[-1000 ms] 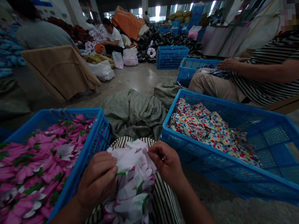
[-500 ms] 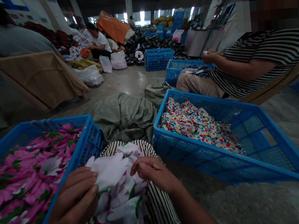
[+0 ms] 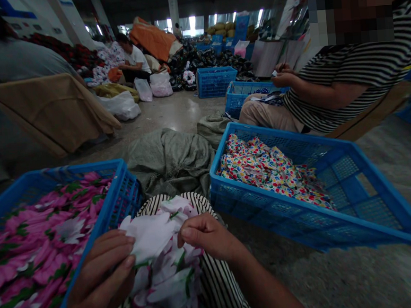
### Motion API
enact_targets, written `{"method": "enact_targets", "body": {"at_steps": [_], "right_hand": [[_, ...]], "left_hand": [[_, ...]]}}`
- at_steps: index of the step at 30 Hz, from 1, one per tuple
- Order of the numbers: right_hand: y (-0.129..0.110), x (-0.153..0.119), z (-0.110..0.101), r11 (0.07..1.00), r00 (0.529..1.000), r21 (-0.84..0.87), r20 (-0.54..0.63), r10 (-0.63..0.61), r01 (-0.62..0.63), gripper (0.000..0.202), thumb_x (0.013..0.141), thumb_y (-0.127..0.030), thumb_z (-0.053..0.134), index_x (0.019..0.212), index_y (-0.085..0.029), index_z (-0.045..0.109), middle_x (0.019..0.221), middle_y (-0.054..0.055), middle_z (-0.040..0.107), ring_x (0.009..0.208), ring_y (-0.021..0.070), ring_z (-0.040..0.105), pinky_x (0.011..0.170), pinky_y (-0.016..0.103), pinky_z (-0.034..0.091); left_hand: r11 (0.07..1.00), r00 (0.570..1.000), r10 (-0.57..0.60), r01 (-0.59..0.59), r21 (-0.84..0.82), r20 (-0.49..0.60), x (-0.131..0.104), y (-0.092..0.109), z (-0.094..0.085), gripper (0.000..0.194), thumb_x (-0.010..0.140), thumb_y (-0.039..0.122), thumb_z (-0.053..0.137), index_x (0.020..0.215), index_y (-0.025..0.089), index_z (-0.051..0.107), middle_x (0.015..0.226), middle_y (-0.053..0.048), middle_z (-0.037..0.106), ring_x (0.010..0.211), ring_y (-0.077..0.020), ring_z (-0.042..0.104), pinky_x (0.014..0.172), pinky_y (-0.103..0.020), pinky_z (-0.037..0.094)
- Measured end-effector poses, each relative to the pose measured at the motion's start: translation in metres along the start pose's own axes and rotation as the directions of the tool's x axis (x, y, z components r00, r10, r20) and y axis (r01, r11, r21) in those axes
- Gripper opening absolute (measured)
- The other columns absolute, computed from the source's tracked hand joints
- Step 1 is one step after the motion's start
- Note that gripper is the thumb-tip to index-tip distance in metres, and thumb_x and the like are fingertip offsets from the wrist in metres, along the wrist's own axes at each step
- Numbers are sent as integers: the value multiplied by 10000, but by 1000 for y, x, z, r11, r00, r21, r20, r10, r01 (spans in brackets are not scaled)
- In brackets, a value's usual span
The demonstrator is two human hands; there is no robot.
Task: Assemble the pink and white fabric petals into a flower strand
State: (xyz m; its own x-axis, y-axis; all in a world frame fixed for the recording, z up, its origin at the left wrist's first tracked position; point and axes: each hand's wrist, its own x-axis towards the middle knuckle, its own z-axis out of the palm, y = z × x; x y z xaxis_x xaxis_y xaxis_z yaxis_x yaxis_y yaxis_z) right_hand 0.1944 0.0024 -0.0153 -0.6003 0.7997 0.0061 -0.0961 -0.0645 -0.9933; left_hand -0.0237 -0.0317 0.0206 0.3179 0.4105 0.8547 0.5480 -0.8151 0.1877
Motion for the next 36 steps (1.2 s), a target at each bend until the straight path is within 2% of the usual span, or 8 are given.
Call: {"method": "enact_targets", "body": {"at_steps": [9, 12, 14, 16, 18, 20, 27, 36], "right_hand": [[8, 5, 5, 902, 950, 410, -314, 2, 133, 397, 796, -515, 460, 761, -139, 585, 467, -77, 287, 402, 65, 168, 411, 224, 139], [17, 9, 10, 892, 942, 430, -336, 16, 139, 353, 747, -487, 559, 823, -143, 581, 494, -85, 301, 401, 51, 161, 401, 208, 124], [25, 11, 15, 902, 943, 414, -331, 22, 124, 322, 716, -432, 626, 863, -148, 586, 503, -90, 307, 403, 44, 167, 400, 201, 112], [31, 13, 19, 905, 946, 407, -322, 15, 124, 292, 710, -382, 650, 882, -153, 595, 506, -88, 320, 411, 44, 187, 405, 198, 120], [34, 14, 21, 899, 947, 417, -320, 6, 135, 275, 710, -360, 658, 885, -155, 605, 523, -79, 350, 423, 44, 210, 411, 196, 141], [34, 15, 23, 895, 946, 423, -324, 4, 141, 273, 701, -356, 667, 873, -151, 613, 533, -71, 374, 427, 43, 234, 416, 195, 161], [28, 22, 27, 876, 934, 463, -355, 44, 135, 244, 673, -362, 684, 718, -149, 574, 433, -99, 330, 365, 34, 200, 380, 194, 160], [15, 24, 32, 807, 934, 578, -343, 104, 122, 228, 669, -318, 674, 653, -154, 517, 418, -101, 339, 339, 20, 180, 347, 174, 147]], "left_hand": [[1000, 999, -9, 8, -17, -45, -13, -5, 1, 341, 619, -79, 568, 834, 186, 581, 843, -17, 608, 826, -159, 598, 781, -365, 516], [955, 958, -270, 254, -155, -97, -16, -4, 9, 304, 651, -44, 578, 840, 194, 595, 841, -13, 624, 819, -152, 604, 749, -320, 512], [756, 774, -623, 561, -337, -112, -14, -1, 20, 176, 697, 44, 599, 788, 195, 602, 792, 6, 632, 755, -126, 604, 675, -245, 505], [348, 432, -901, 760, -549, 27, -10, 2, 31, 21, 733, 173, 611, 737, 190, 599, 697, 27, 628, 649, -103, 595, 582, -196, 485], [-56, 153, -955, 749, -660, 255, -4, 4, 41, 99, 731, 273, 621, 755, 179, 605, 634, 33, 628, 574, -105, 591, 522, -190, 475], [-279, 32, -918, 655, -702, 395, 1, 5, 47, 189, 700, 304, 650, 816, 158, 617, 636, 18, 649, 557, -123, 604, 509, -206, 479], [-408, 9, -873, 534, -741, 487, 11, 9, 55, 247, 649, 255, 699, 855, 131, 640, 708, -23, 687, 589, -136, 629, 558, -222, 504], [-362, 66, -875, 567, -740, 479, 3, 11, 53, 213, 709, 268, 648, 885, 152, 617, 661, 8, 670, 586, -129, 626, 526, -205, 490]]}}
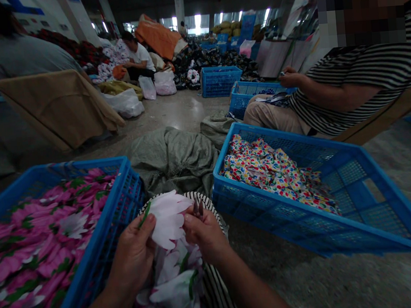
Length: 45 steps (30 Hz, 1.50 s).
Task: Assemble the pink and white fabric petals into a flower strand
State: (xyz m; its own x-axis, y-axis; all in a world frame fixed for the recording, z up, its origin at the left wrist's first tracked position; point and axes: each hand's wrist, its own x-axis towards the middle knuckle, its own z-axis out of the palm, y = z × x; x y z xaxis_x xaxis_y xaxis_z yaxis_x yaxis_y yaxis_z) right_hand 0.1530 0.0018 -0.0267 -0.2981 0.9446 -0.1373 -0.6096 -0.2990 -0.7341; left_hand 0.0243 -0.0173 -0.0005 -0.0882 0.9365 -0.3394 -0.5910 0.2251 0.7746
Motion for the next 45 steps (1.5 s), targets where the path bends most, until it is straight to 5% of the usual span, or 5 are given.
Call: {"method": "enact_targets", "body": {"at_steps": [17, 22, 29, 37, 45], "right_hand": [[-7, -7, 17, 910, 988, -403, 147, -43, 100, 238, 741, -358, 615, 668, -151, 523, 574, -35, 449, 508, 76, 361, 468, 199, 299], [-16, -8, 2, 983, 991, -181, 137, 2, 23, 247, 743, -376, 618, 717, -174, 479, 498, -81, 355, 390, 44, 232, 380, 184, 165], [-8, -18, 2, 989, 982, 114, 175, 73, -93, 246, 746, -360, 623, 688, -202, 444, 442, -107, 316, 337, 27, 154, 365, 171, 178], [-1, -20, 2, 998, 997, 20, 40, -67, 67, 240, 731, -384, 633, 720, -206, 472, 496, -87, 337, 392, 48, 206, 394, 184, 185], [24, -25, 8, 973, 998, -230, 58, -20, 33, 239, 764, -413, 589, 770, -184, 520, 560, -61, 386, 445, 65, 240, 427, 208, 198]], "left_hand": [[794, 935, -30, -192, 576, 352, -12, 9, 7, 352, 679, 374, 645, 953, 153, 655, 929, -72, 677, 930, -234, 584, 871, -301, 413], [977, 989, -146, 140, 161, 24, 5, 9, 3, 216, 736, 326, 603, 844, 145, 648, 740, -45, 679, 675, -156, 622, 657, -264, 486], [844, 874, -400, 469, -259, 277, 6, 34, -11, 97, 779, 153, 554, 810, 124, 641, 712, -26, 675, 602, -87, 615, 589, -177, 498], [997, 951, -62, 73, -23, 304, 11, 43, -10, 131, 761, 259, 605, 771, 137, 652, 654, 2, 635, 607, -77, 573, 609, -162, 473], [923, 862, -154, 300, -242, 483, 8, 43, -14, 102, 733, 207, 629, 825, 190, 669, 782, 3, 696, 681, -110, 632, 667, -213, 507]]}}
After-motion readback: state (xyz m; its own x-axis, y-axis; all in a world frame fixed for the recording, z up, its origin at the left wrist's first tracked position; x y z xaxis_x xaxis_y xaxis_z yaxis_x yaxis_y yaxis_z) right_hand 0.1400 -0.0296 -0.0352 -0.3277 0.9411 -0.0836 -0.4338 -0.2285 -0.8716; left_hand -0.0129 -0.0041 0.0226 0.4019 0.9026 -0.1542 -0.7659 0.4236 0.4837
